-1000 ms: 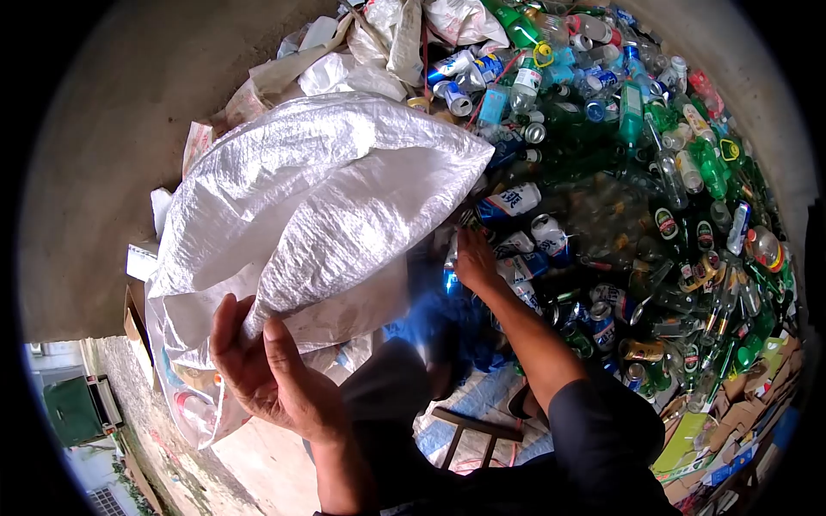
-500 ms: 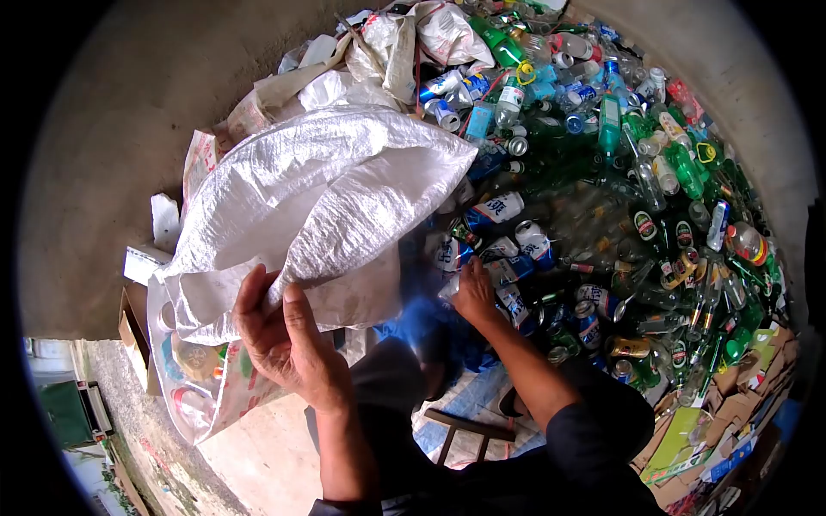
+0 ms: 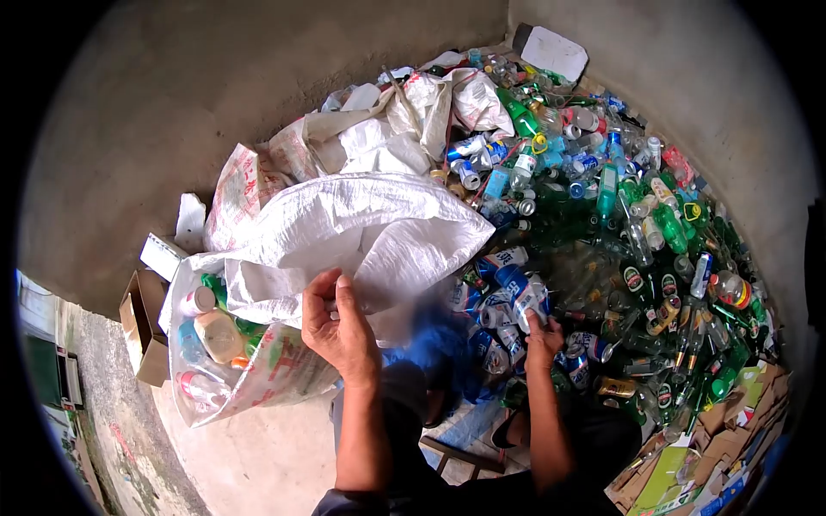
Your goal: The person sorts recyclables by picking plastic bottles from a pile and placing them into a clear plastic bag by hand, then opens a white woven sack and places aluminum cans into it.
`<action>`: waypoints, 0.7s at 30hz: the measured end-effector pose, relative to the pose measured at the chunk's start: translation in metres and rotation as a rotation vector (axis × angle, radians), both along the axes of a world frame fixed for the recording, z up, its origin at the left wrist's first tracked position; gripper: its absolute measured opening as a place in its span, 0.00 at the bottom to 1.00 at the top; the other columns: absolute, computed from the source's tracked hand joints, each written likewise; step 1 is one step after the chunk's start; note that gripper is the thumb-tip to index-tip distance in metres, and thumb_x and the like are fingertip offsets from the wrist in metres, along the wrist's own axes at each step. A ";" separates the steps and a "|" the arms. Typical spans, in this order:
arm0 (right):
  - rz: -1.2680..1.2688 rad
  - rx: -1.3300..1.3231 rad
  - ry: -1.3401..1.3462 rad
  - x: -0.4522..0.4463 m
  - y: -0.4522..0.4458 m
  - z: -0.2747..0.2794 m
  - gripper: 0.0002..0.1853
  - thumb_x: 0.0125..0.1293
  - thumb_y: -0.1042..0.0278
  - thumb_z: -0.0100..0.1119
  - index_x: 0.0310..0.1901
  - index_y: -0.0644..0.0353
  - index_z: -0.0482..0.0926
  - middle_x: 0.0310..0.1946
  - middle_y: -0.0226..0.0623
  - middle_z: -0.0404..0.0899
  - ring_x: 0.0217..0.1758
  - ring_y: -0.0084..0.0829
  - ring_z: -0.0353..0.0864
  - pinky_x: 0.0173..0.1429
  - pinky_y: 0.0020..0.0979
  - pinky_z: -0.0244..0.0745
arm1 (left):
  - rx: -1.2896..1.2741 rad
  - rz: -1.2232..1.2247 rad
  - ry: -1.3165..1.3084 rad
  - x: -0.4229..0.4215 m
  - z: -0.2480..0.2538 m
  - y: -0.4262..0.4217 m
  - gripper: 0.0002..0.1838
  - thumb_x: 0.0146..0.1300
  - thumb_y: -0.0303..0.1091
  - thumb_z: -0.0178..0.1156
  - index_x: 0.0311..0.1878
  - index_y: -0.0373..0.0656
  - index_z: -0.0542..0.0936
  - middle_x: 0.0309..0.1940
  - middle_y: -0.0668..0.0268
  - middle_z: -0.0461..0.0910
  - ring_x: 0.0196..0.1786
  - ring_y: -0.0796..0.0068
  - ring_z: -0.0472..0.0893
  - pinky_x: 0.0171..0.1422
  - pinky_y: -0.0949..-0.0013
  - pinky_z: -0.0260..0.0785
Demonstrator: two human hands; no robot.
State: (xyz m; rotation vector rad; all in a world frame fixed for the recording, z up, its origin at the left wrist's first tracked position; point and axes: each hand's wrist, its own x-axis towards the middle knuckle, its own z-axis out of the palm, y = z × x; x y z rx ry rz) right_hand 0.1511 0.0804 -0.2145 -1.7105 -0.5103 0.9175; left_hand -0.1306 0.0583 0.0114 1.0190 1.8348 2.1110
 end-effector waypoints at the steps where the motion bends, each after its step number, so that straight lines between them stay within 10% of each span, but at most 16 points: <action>1: -0.079 0.058 0.024 -0.002 0.006 0.034 0.35 0.52 0.53 0.79 0.55 0.68 0.76 0.46 0.38 0.82 0.45 0.31 0.81 0.36 0.26 0.75 | -0.004 0.020 -0.006 0.002 0.005 0.000 0.05 0.69 0.24 0.60 0.44 0.34 0.82 0.36 0.71 0.79 0.37 0.85 0.73 0.44 0.80 0.64; 9: 0.631 0.716 0.075 -0.069 0.003 0.275 0.28 0.58 0.72 0.74 0.59 0.67 0.75 0.47 0.36 0.83 0.45 0.24 0.82 0.44 0.25 0.79 | 0.080 -0.048 -0.100 0.004 -0.003 -0.018 0.05 0.67 0.23 0.61 0.45 0.35 0.81 0.32 0.72 0.77 0.32 0.87 0.70 0.38 0.82 0.62; 15: 1.142 0.555 -0.540 -0.133 0.035 0.288 0.28 0.52 0.65 0.78 0.52 0.70 0.78 0.35 0.43 0.84 0.40 0.25 0.83 0.45 0.28 0.79 | 0.145 -0.063 -0.079 0.005 -0.004 -0.029 0.04 0.68 0.24 0.62 0.44 0.35 0.80 0.34 0.72 0.79 0.35 0.87 0.74 0.41 0.81 0.67; 21: 1.364 0.490 -1.196 -0.198 0.101 0.251 0.30 0.53 0.50 0.74 0.45 0.73 0.80 0.40 0.58 0.84 0.44 0.50 0.85 0.51 0.42 0.80 | 0.166 -0.106 -0.019 0.007 -0.017 -0.030 0.04 0.69 0.24 0.62 0.44 0.35 0.81 0.32 0.72 0.79 0.32 0.88 0.73 0.38 0.83 0.64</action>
